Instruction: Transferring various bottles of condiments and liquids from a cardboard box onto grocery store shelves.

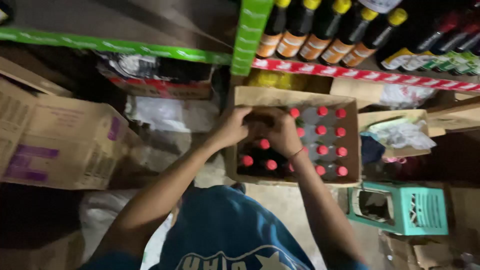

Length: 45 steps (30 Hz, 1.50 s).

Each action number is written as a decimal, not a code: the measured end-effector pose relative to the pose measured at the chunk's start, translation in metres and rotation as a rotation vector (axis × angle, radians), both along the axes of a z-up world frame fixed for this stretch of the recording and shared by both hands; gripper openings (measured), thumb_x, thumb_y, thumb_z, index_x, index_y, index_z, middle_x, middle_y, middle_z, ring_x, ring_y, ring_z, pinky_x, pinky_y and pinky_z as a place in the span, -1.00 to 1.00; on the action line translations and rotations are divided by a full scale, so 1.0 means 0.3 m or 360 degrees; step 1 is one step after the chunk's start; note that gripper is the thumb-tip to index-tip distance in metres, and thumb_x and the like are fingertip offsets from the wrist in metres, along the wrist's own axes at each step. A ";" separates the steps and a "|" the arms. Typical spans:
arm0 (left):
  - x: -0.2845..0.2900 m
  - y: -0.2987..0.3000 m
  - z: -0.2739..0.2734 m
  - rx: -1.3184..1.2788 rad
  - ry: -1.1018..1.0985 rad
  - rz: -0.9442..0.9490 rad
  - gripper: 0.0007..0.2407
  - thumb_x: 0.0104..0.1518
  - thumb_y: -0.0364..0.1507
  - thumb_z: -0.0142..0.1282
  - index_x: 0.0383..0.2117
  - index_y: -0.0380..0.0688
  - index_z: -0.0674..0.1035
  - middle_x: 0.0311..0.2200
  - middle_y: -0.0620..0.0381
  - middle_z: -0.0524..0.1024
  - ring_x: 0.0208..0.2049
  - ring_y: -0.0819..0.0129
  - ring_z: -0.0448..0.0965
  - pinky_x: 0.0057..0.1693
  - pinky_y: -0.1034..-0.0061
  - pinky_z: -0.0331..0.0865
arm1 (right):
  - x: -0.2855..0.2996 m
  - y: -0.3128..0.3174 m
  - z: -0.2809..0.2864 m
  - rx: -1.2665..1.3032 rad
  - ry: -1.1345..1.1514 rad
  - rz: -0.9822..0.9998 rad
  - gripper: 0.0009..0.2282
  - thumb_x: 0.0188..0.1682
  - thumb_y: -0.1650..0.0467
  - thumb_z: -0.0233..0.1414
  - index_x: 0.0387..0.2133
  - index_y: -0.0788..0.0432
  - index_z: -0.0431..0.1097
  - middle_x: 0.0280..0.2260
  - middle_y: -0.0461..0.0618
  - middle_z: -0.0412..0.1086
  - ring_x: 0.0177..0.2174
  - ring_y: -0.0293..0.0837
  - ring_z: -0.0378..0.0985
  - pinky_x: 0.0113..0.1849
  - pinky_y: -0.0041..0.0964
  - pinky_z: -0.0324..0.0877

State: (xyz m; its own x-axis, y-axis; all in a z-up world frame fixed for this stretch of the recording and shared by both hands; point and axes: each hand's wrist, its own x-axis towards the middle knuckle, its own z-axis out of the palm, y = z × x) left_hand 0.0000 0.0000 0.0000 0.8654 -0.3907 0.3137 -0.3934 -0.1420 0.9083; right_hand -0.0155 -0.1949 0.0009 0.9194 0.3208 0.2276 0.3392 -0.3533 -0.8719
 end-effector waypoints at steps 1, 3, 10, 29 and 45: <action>0.023 -0.068 -0.057 -0.0001 0.0003 0.0012 -0.74 0.04 -0.52 0.26 -0.14 -0.28 0.59 -0.22 -0.17 0.63 -0.14 0.00 0.67 -0.03 0.26 0.48 | 0.003 -0.051 0.014 -0.0001 0.0003 0.0012 -0.72 -0.06 0.52 0.18 -0.05 0.27 0.50 -0.10 0.10 0.56 -0.14 -0.11 0.62 -0.08 -0.21 0.53; 0.076 -0.182 -0.169 0.0401 0.0078 0.0120 -0.77 -0.06 -0.58 0.13 -0.24 -0.28 0.62 -0.24 -0.23 0.62 -0.14 -0.10 0.63 -0.04 0.20 0.48 | 0.016 -0.133 0.041 -0.0327 -0.0021 -0.0088 -0.76 -0.09 0.46 0.22 -0.13 0.17 0.55 -0.18 0.09 0.58 -0.22 -0.07 0.69 -0.17 -0.23 0.55; 0.214 -0.395 -0.405 0.0610 0.0183 0.0252 -0.85 0.14 -0.47 0.04 -0.30 -0.24 0.64 -0.30 -0.24 0.62 -0.19 -0.11 0.63 -0.04 0.12 0.45 | 0.167 -0.396 -0.208 -0.0891 -0.0224 -0.0209 -0.85 -0.02 0.41 0.19 -0.19 0.14 0.54 -0.24 0.20 0.54 -0.23 0.25 0.59 -0.22 0.03 0.47; 0.280 -0.449 -0.509 0.0667 0.0134 0.0038 -0.60 -0.06 -0.26 0.32 -0.08 -0.11 0.59 -0.19 -0.19 0.60 -0.10 -0.09 0.59 0.03 0.13 0.41 | 0.251 -0.417 -0.195 -0.1022 -0.0059 -0.0199 -0.76 -0.06 0.28 0.18 -0.53 0.23 0.50 -0.53 0.20 0.49 -0.50 0.16 0.59 -0.40 0.03 0.47; 0.231 -0.460 -0.283 -0.0385 0.0487 -0.0572 -0.34 -0.14 -0.56 0.35 0.22 -0.13 0.37 -0.15 0.14 0.56 -0.21 0.43 0.58 -0.05 0.48 0.53 | 0.190 -0.544 0.183 -0.0736 -0.0158 -0.0482 -0.67 -0.15 0.19 0.33 -0.45 0.26 0.56 -0.55 0.02 0.49 -0.53 -0.26 0.53 -0.40 -0.29 0.43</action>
